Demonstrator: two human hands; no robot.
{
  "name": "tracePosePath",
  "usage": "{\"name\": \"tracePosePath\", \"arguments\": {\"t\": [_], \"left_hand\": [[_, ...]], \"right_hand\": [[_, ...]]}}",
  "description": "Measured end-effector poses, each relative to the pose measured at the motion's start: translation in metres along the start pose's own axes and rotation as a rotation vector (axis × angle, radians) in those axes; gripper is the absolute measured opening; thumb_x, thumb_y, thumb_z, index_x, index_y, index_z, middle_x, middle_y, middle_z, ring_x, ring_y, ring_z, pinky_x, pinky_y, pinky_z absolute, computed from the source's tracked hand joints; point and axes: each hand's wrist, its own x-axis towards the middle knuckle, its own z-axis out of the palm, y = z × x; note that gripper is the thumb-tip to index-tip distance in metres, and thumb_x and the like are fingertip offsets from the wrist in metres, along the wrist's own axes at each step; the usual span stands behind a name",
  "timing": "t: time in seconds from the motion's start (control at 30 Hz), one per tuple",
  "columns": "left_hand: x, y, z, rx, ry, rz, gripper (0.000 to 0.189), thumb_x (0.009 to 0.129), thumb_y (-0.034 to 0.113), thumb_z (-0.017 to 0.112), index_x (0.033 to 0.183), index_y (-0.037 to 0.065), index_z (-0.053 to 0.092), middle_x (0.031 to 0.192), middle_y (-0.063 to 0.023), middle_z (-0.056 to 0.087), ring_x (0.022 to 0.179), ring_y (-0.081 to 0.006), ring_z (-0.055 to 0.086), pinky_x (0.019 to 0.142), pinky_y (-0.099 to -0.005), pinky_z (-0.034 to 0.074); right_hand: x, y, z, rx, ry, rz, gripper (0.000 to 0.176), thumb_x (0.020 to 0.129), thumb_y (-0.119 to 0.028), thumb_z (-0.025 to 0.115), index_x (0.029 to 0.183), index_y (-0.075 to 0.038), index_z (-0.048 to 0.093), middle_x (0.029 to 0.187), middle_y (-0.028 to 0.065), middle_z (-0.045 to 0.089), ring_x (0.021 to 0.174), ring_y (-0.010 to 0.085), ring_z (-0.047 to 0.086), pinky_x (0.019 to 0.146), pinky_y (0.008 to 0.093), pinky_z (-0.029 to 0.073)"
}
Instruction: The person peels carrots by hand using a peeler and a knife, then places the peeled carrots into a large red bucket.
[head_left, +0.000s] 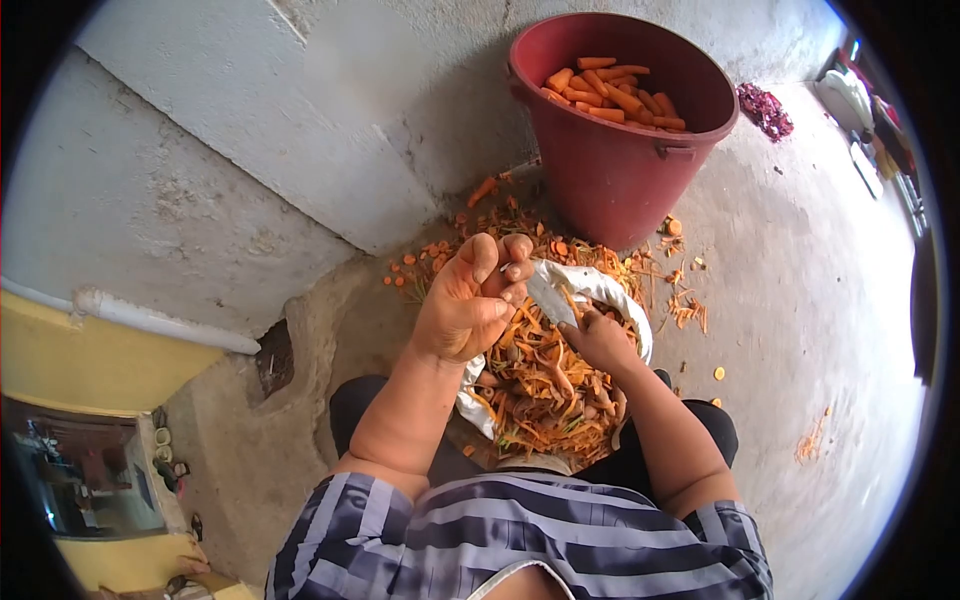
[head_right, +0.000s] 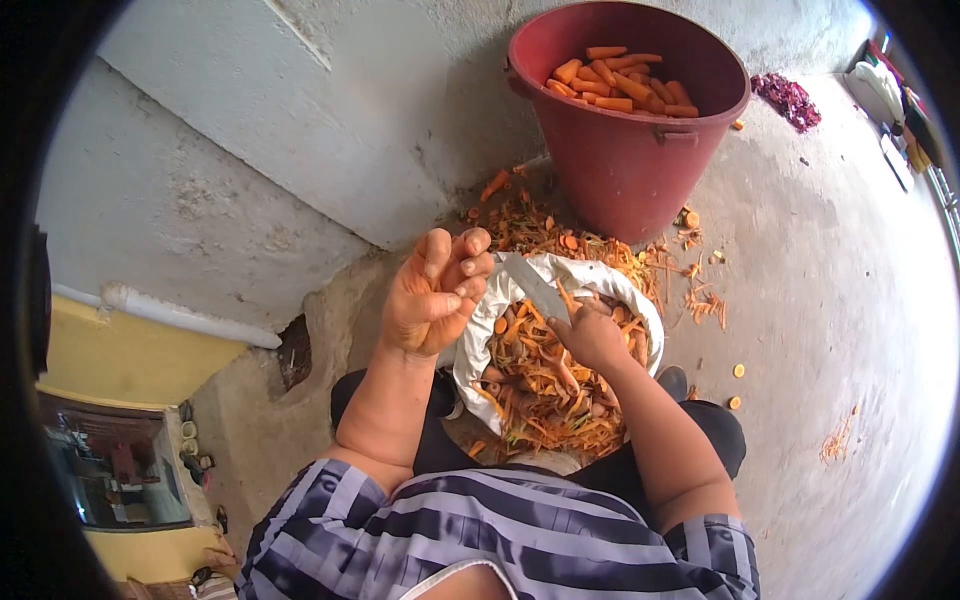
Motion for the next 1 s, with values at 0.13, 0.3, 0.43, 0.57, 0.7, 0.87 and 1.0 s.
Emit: {"name": "tracePosePath", "arguments": {"t": [0.13,0.3,0.43,0.57,0.7,0.87,1.0], "left_hand": [[0.002,0.002,-0.004,-0.019,0.021,-0.001,0.033,0.059,-0.016,0.044,0.07,0.014,0.035,0.099,-0.005,0.036,0.087,-0.0106,0.036,0.073,-0.0184,0.039],[0.003,0.002,-0.021,0.002,0.053,0.002,0.033,0.062,-0.017,0.047,0.072,0.013,0.037,0.099,-0.0052,0.037,0.087,-0.0103,0.038,0.073,-0.0188,0.04],[-0.005,-0.006,-0.053,0.074,0.208,-0.014,0.033,0.065,-0.017,0.049,0.075,0.013,0.041,0.1,-0.0051,0.038,0.086,-0.0099,0.04,0.073,-0.0191,0.04],[-0.019,-0.023,-0.106,0.165,0.392,-0.076,0.031,0.066,-0.017,0.051,0.076,0.012,0.044,0.096,-0.0037,0.042,0.084,-0.0099,0.043,0.072,-0.0206,0.039],[-0.036,-0.049,-0.165,0.234,0.606,-0.228,0.025,0.07,-0.013,0.053,0.075,0.009,0.043,0.093,-0.0048,0.046,0.082,-0.011,0.045,0.072,-0.0229,0.039],[-0.063,-0.083,-0.232,0.315,0.78,-0.427,0.019,0.075,-0.009,0.052,0.074,0.007,0.042,0.086,-0.0074,0.051,0.07,-0.0134,0.049,0.066,-0.0249,0.041],[-0.075,-0.113,-0.25,0.656,0.731,-0.74,0.007,0.077,-0.002,0.052,0.083,0.0,0.048,0.076,-0.0066,0.053,0.061,-0.0136,0.053,0.057,-0.028,0.044]], "right_hand": [[0.001,-0.005,-0.002,-0.001,-0.013,0.01,0.056,0.079,-0.05,0.051,0.092,0.004,0.056,0.092,0.0225,0.058,0.086,0.0352,0.058,0.075,0.0413,0.044],[0.017,0.003,0.008,0.037,0.073,0.068,0.053,0.076,-0.048,0.054,0.093,0.003,0.056,0.095,0.0238,0.058,0.088,0.0351,0.057,0.077,0.041,0.045],[0.036,0.023,0.012,0.013,0.157,0.128,0.053,0.07,-0.038,0.064,0.101,0.003,0.05,0.094,0.0237,0.058,0.091,0.035,0.056,0.078,0.0411,0.045],[0.056,0.046,0.024,-0.01,0.123,0.18,0.058,0.063,-0.032,0.072,0.102,0.002,0.047,0.094,0.0225,0.059,0.091,0.0349,0.057,0.078,0.0401,0.046],[0.059,0.043,0.037,-0.111,0.088,0.247,0.053,0.06,-0.023,0.071,0.099,0.001,0.046,0.091,0.0211,0.059,0.088,0.0342,0.058,0.077,0.0388,0.047],[0.071,0.042,0.053,-0.087,0.136,0.238,0.047,0.059,-0.02,0.069,0.096,-0.001,0.047,0.088,0.0197,0.06,0.085,0.0336,0.058,0.075,0.0389,0.047],[0.084,0.051,0.064,-0.055,0.205,0.217,0.048,0.06,-0.023,0.069,0.096,-0.001,0.047,0.084,0.0178,0.06,0.082,0.0332,0.058,0.073,0.039,0.047]]}}
